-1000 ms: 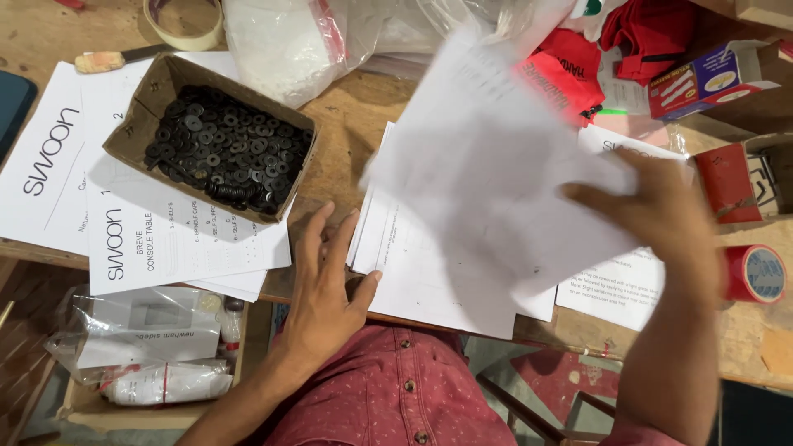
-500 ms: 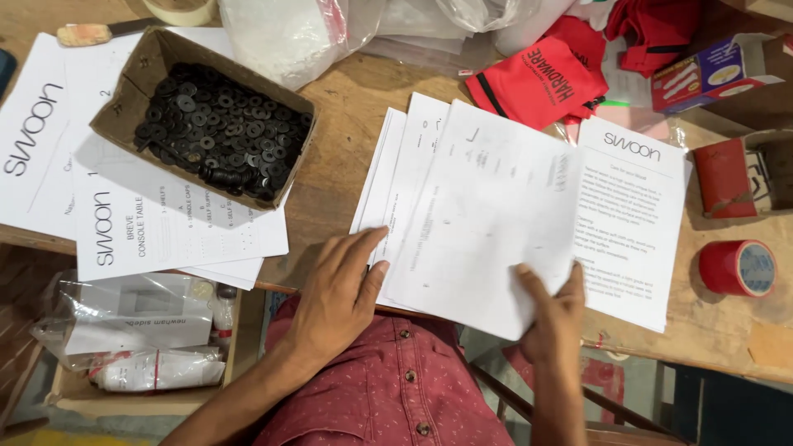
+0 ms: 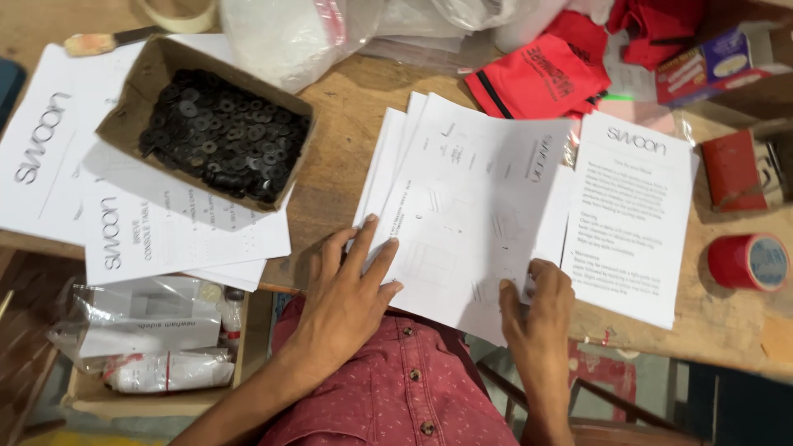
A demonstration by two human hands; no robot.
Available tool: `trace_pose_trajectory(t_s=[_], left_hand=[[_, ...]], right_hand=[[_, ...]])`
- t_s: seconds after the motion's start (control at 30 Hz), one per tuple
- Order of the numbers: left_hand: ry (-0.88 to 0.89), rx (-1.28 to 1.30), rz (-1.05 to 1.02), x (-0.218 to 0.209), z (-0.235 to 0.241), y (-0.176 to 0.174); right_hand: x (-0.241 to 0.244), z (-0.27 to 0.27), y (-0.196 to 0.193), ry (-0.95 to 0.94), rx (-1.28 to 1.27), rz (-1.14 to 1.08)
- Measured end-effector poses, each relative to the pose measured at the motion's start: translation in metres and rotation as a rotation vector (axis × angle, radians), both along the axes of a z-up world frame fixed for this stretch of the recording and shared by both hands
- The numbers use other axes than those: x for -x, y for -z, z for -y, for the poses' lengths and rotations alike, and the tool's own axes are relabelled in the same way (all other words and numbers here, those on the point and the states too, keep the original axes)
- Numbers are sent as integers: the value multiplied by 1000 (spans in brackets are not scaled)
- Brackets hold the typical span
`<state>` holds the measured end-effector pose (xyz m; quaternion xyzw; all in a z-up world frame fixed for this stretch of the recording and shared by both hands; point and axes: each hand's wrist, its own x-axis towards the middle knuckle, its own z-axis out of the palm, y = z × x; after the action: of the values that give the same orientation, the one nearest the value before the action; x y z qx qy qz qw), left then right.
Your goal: The person sorts through several instruction sheets on a wooden table before folding one and placing it inside a red hardware pouch.
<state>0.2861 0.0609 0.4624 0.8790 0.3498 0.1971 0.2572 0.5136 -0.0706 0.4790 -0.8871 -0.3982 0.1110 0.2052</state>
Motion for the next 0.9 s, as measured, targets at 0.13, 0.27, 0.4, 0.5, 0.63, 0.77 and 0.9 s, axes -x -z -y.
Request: trace_pose_trajectory(t_s=[0.13,0.27,0.4,0.5,0.63,0.77,0.9], left_hand=[[41,-71,-98,-2,-4,-7],[66,-124,-114,-4,-2,-7],[50,-180,-174,-5,-2,-3],[40,-205,-198,-5,-2,-2],[23,-230,-211,-5,-1,0],[27,-251,-192,-6,-2,0],[37,-239,-205,-6,-2,0]], right_hand=[[13,-3,0,-79,-172,-98],[9,-11,-21,-30,-133,44],[5,-20,-32,123,-108,-225],[4,-22,-27,147,-145,-345],[-4,-19,-18,120,-143,-303],[-8,-21,-20,82,-207,-307],[-12,-24,-27,160,-165,-528]])
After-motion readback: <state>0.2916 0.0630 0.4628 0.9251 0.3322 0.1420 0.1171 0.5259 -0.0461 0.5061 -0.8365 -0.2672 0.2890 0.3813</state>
